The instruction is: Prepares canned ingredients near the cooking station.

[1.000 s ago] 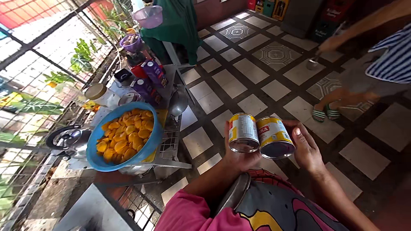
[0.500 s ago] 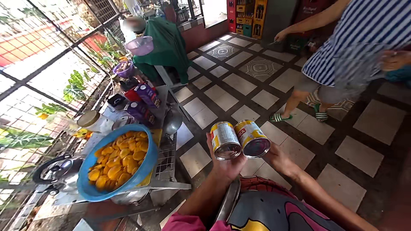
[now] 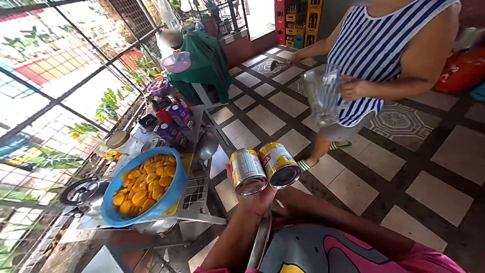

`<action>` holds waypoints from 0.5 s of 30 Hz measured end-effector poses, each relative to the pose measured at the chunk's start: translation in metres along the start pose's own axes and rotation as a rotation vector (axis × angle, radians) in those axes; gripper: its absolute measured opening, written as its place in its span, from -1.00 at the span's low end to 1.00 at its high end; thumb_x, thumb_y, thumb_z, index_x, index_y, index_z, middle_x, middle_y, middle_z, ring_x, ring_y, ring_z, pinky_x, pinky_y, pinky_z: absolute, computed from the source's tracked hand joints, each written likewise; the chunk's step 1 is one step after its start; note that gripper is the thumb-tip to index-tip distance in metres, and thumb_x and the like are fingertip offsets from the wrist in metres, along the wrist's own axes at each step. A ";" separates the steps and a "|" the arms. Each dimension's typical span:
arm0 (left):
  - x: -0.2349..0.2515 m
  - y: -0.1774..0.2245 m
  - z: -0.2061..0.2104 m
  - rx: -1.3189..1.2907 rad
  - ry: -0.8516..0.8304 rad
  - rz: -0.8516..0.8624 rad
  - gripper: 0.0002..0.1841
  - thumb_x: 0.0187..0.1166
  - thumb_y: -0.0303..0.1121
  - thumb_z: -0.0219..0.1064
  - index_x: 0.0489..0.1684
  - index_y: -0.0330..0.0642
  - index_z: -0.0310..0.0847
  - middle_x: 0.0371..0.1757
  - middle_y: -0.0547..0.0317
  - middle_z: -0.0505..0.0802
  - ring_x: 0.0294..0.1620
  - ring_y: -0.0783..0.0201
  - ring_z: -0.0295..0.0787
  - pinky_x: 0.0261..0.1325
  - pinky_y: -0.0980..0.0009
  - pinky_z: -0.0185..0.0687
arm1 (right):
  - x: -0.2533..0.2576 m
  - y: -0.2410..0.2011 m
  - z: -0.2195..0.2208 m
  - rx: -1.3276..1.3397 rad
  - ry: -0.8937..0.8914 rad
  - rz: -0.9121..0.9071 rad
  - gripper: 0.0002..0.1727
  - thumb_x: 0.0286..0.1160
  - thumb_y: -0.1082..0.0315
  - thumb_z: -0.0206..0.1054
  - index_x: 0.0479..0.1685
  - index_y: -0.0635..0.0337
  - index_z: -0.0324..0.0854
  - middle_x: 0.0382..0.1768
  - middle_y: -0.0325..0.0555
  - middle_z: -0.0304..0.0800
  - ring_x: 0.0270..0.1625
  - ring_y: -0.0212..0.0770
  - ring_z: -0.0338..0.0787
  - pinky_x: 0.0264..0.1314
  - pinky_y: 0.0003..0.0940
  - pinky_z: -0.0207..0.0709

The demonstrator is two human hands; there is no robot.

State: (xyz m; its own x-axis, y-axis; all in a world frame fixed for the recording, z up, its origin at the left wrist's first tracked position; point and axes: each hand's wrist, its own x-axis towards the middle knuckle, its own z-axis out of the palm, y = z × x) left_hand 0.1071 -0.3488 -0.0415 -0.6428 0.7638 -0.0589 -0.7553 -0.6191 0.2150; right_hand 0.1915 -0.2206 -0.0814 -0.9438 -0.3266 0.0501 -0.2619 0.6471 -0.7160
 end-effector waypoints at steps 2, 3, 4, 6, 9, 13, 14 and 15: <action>-0.002 -0.012 0.005 -0.002 -0.005 0.027 -0.01 0.18 0.71 -0.04 0.16 -0.02 0.67 0.16 -0.03 0.85 0.25 -0.06 0.78 0.18 -0.14 0.72 | -0.006 0.008 0.002 0.030 0.008 -0.149 -0.56 0.34 0.34 0.52 0.19 0.39 0.71 0.17 0.36 0.79 0.37 0.30 0.71 0.54 0.29 0.41; -0.003 -0.018 0.006 -0.005 -0.010 0.041 0.00 0.19 0.72 -0.07 0.18 -0.02 0.65 0.17 -0.04 0.84 0.27 -0.06 0.76 0.22 -0.14 0.70 | -0.009 0.009 0.000 0.042 -0.032 -0.186 -0.57 0.33 0.32 0.55 0.15 0.40 0.73 0.14 0.38 0.79 0.35 0.32 0.71 0.52 0.32 0.41; -0.004 -0.024 0.008 -0.003 -0.009 0.059 0.01 0.21 0.73 -0.09 0.20 -0.02 0.64 0.17 -0.04 0.83 0.28 -0.06 0.76 0.23 -0.14 0.70 | -0.012 0.012 0.000 0.041 -0.058 -0.221 -0.55 0.32 0.27 0.57 0.12 0.40 0.74 0.12 0.39 0.79 0.34 0.35 0.71 0.50 0.35 0.42; -0.007 -0.039 0.016 0.017 0.018 0.091 0.00 0.21 0.73 -0.10 0.16 0.00 0.68 0.12 -0.02 0.86 0.21 -0.03 0.80 0.15 -0.10 0.76 | -0.017 0.021 0.001 0.017 -0.106 -0.269 -0.51 0.32 0.18 0.58 0.12 0.37 0.74 0.12 0.38 0.80 0.32 0.36 0.71 0.45 0.39 0.43; -0.011 -0.060 0.025 0.024 -0.005 0.120 0.01 0.21 0.73 -0.10 0.14 -0.02 0.68 0.12 -0.04 0.85 0.20 -0.04 0.80 0.15 -0.10 0.75 | -0.029 0.015 -0.013 0.004 -0.243 -0.243 -0.50 0.38 0.14 0.57 0.18 0.32 0.73 0.16 0.33 0.78 0.36 0.31 0.69 0.49 0.32 0.42; -0.020 -0.088 0.030 0.044 0.093 0.145 0.09 0.13 0.79 -0.23 0.10 -0.01 0.71 0.06 -0.04 0.88 0.12 -0.01 0.84 0.06 -0.04 0.78 | -0.046 0.014 -0.014 -0.117 -0.363 -0.204 -0.52 0.49 0.04 0.49 0.08 0.32 0.74 0.03 0.31 0.81 0.24 0.31 0.75 0.38 0.32 0.49; -0.024 -0.094 0.032 0.042 0.120 0.161 0.09 0.13 0.80 -0.26 0.10 -0.01 0.70 0.05 -0.04 0.87 0.12 -0.01 0.83 0.06 -0.05 0.78 | -0.052 0.021 -0.007 -0.104 -0.271 -0.286 -0.53 0.44 0.02 0.50 0.02 0.29 0.76 -0.06 0.27 0.84 0.14 0.28 0.80 0.29 0.31 0.56; -0.028 -0.100 0.035 0.042 0.155 0.184 0.07 0.17 0.78 -0.30 0.04 0.00 0.70 0.00 -0.03 0.88 0.08 0.00 0.84 0.02 -0.05 0.79 | -0.057 0.027 0.000 -0.080 -0.168 -0.381 -0.54 0.39 0.01 0.53 -0.02 0.26 0.79 -0.11 0.21 0.87 0.05 0.21 0.85 0.19 0.28 0.64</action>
State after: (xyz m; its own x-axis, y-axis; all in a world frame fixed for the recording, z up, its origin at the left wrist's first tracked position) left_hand 0.2046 -0.3020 -0.0270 -0.7831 0.6000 -0.1635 -0.6202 -0.7344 0.2756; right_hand 0.2387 -0.1844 -0.1032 -0.7325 -0.6560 0.1818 -0.6065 0.5077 -0.6119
